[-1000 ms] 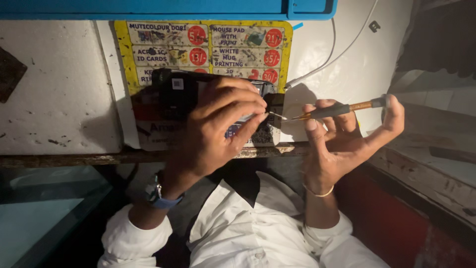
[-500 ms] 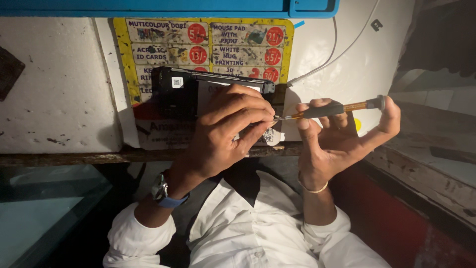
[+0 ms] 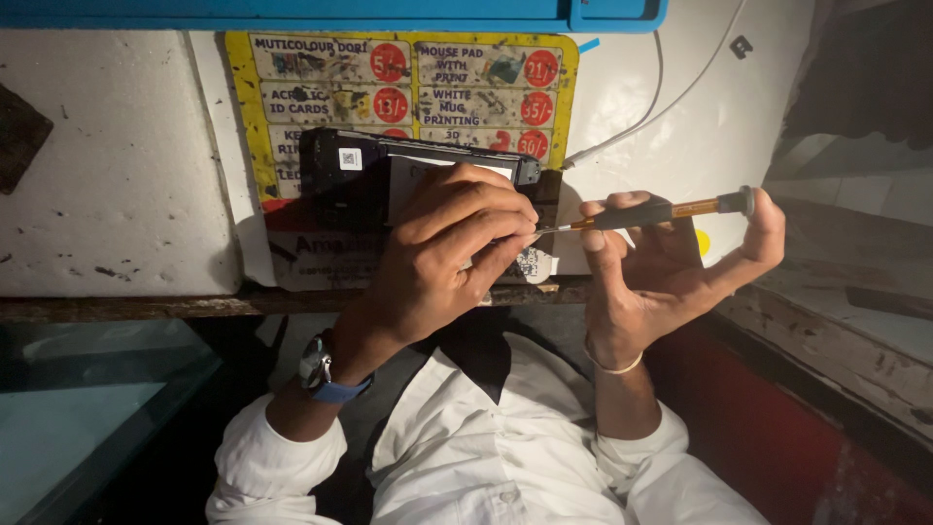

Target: The person repairs a mobile phone by using a screwdriver to manipulate internal components and fasteners while the device rests on a service mat.

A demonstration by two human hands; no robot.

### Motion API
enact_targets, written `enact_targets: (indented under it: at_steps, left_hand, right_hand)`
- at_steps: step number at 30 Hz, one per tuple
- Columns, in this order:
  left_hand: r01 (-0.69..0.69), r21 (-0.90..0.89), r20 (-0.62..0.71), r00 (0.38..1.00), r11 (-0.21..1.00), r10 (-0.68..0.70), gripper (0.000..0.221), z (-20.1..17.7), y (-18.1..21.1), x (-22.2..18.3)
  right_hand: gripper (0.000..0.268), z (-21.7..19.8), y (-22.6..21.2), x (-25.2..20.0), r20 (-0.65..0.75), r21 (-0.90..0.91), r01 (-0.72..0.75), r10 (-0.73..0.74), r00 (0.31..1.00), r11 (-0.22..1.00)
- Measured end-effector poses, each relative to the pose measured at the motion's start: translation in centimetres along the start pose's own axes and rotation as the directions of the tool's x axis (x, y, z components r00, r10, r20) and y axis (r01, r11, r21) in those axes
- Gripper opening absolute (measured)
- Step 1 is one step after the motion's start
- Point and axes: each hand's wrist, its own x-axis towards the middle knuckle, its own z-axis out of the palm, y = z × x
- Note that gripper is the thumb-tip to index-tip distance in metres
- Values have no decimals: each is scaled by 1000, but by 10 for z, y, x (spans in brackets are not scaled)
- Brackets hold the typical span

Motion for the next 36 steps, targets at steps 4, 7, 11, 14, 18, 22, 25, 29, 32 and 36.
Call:
enact_targets:
  at_steps: [4, 7, 11, 14, 18, 22, 25, 29, 32, 36]
  left_hand:
    - [-17, 29, 11, 1000, 999, 16, 15, -1, 0, 1]
    - [-17, 36, 17, 1000, 999, 17, 15, -1, 1, 0]
    - [-34, 58, 12, 999, 998, 34, 13, 0, 0, 1]
    - [-42, 94, 11, 999, 995, 41, 13, 1, 0, 3]
    - [-31, 161, 11, 999, 986, 30, 15, 3, -4, 6]
    - [19, 206, 26, 999, 978, -25, 20, 2, -10, 16]
    - [25, 239, 46, 998, 971, -37, 24, 0, -13, 17]
    - [4, 259, 64, 998, 966, -21, 32, -2, -16, 15]
    - [-39, 321, 72, 997, 946, 16, 28, 0, -20, 15]
    - [-32, 344, 85, 996, 938, 3, 28, 3, -24, 11]
  right_hand:
    - [89, -4, 2, -4, 33, -53, 42, -40, 999, 998]
    - [91, -4, 2, -5, 32, -83, 58, -55, 998, 995]
    - [92, 0, -1, -3, 33, -71, 53, -51, 998, 996]
    - [88, 3, -4, 6, 46, -108, 112, -107, 993, 988]
    - [86, 11, -8, 18, 71, -156, 194, -185, 980, 968]
    - [88, 18, -7, 30, 133, -244, 316, -291, 947, 917]
    - [88, 22, -7, 25, 160, -287, 307, -271, 949, 907]
    - [86, 28, -1, 28, 204, -328, 358, -304, 930, 874]
    - [85, 31, -2, 29, 231, -330, 380, -316, 920, 864]
    - [86, 33, -3, 28, 238, -374, 377, -305, 922, 848]
